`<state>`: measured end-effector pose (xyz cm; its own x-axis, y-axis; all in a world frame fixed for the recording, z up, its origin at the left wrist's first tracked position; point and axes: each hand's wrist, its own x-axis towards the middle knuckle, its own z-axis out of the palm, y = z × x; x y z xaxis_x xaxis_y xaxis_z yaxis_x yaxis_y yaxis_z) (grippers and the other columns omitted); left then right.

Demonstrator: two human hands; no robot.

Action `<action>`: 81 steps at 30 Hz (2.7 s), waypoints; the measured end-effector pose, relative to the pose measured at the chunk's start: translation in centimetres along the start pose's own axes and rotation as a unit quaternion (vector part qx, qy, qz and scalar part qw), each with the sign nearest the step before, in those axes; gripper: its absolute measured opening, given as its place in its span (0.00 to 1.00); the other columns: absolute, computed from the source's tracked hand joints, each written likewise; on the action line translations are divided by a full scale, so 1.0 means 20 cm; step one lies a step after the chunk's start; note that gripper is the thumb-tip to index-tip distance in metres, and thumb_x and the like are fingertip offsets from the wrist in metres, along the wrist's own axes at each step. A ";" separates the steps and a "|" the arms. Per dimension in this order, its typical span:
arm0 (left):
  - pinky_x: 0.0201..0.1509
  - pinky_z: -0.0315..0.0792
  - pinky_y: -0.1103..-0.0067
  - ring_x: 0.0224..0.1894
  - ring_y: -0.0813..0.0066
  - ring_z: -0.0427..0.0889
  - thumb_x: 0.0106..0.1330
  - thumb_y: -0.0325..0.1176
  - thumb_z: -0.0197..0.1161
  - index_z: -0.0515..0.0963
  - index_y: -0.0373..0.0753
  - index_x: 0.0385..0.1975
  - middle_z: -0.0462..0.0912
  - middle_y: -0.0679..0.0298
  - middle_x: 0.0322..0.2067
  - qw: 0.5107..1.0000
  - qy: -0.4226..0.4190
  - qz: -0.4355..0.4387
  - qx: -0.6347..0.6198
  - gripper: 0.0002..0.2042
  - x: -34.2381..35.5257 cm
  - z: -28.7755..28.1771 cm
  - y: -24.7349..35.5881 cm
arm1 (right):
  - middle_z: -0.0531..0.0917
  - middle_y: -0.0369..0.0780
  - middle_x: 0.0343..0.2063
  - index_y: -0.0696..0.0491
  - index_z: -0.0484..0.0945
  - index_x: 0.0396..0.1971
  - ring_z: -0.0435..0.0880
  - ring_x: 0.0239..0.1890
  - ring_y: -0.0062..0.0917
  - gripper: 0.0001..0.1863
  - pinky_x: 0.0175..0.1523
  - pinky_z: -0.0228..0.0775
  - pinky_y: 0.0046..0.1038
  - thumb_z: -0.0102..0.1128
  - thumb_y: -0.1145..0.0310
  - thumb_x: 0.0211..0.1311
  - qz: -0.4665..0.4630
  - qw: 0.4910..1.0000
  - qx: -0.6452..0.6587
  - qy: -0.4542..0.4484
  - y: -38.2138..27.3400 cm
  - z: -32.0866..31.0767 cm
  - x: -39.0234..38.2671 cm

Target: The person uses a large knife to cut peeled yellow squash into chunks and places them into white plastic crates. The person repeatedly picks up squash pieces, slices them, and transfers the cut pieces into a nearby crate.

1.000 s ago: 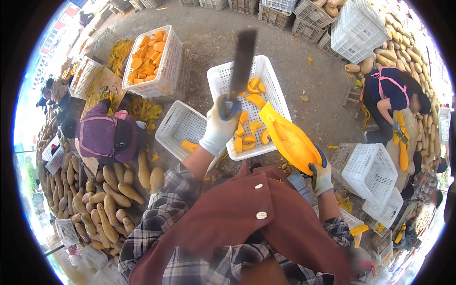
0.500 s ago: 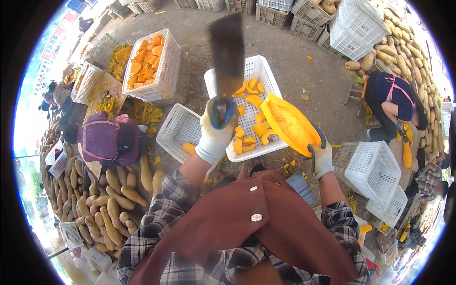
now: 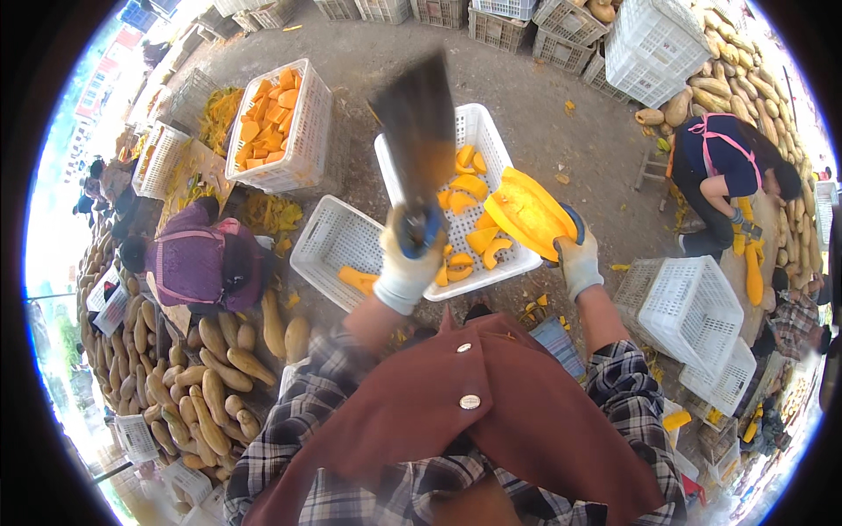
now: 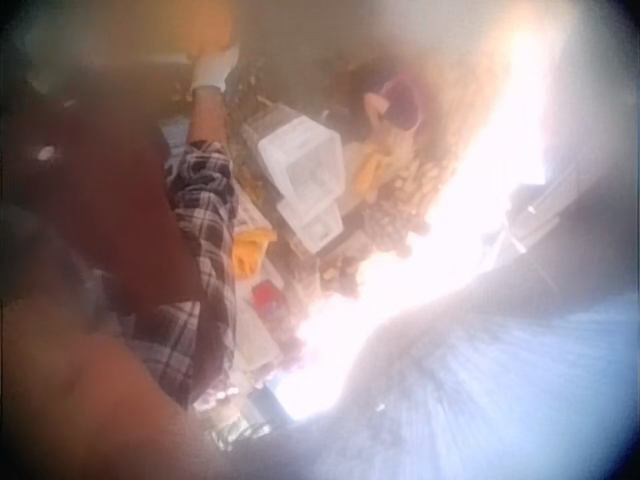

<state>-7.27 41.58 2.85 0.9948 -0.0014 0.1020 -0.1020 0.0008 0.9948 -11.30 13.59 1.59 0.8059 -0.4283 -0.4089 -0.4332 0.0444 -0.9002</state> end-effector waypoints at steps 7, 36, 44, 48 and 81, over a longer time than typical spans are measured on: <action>0.34 0.76 0.75 0.30 0.73 0.82 0.60 0.34 0.67 0.76 0.34 0.46 0.83 0.58 0.32 0.892 -0.204 -0.273 0.298 0.17 -0.08 0.05 -0.28 | 0.83 0.44 0.46 0.58 0.72 0.57 0.85 0.46 0.31 0.26 0.50 0.79 0.29 0.52 0.86 0.55 -0.029 0.998 0.053 -0.003 -0.09 0.10 0.06; 0.48 0.76 0.64 0.41 0.48 0.83 0.60 0.40 0.66 0.77 0.36 0.43 0.82 0.47 0.31 0.878 -0.193 -0.297 0.322 0.17 -0.23 -0.06 -0.57 | 0.84 0.41 0.41 0.51 0.69 0.58 0.84 0.30 0.26 0.19 0.28 0.74 0.26 0.55 0.68 0.70 -0.022 0.999 0.025 0.038 -0.14 0.06 0.16; 0.28 0.74 0.74 0.27 0.75 0.77 0.64 0.25 0.60 0.74 0.42 0.40 0.78 0.67 0.29 0.838 0.341 -0.401 -0.143 0.07 -0.81 -0.83 -0.78 | 0.84 0.42 0.39 0.53 0.71 0.57 0.86 0.29 0.27 0.17 0.28 0.78 0.24 0.52 0.70 0.70 0.079 0.961 -0.083 -0.253 0.36 0.86 -0.10; 0.18 0.72 0.72 0.19 0.70 0.76 0.66 0.27 0.61 0.71 0.44 0.40 0.77 0.64 0.25 0.750 0.515 -0.371 -0.186 0.07 -1.18 -0.94 -0.98 | 0.84 0.40 0.36 0.52 0.72 0.56 0.85 0.31 0.27 0.17 0.29 0.77 0.30 0.54 0.70 0.69 0.169 0.884 -0.226 -0.373 0.87 1.54 -0.01; 0.32 0.77 0.72 0.31 0.67 0.81 0.66 0.25 0.61 0.69 0.36 0.55 0.79 0.58 0.34 0.578 0.556 -0.494 -0.335 0.18 -1.83 -0.82 -1.53 | 0.78 0.47 0.53 0.59 0.67 0.59 0.79 0.49 0.34 0.33 0.54 0.72 0.36 0.66 0.56 0.60 0.195 0.721 -0.583 -0.319 3.77 2.69 0.67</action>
<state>-40.55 58.00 -31.27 -0.0082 0.3108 -0.9504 0.1698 0.9371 0.3050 -11.36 59.76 -79.84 0.3901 -0.0694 -0.9181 -0.4219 -0.8998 -0.1112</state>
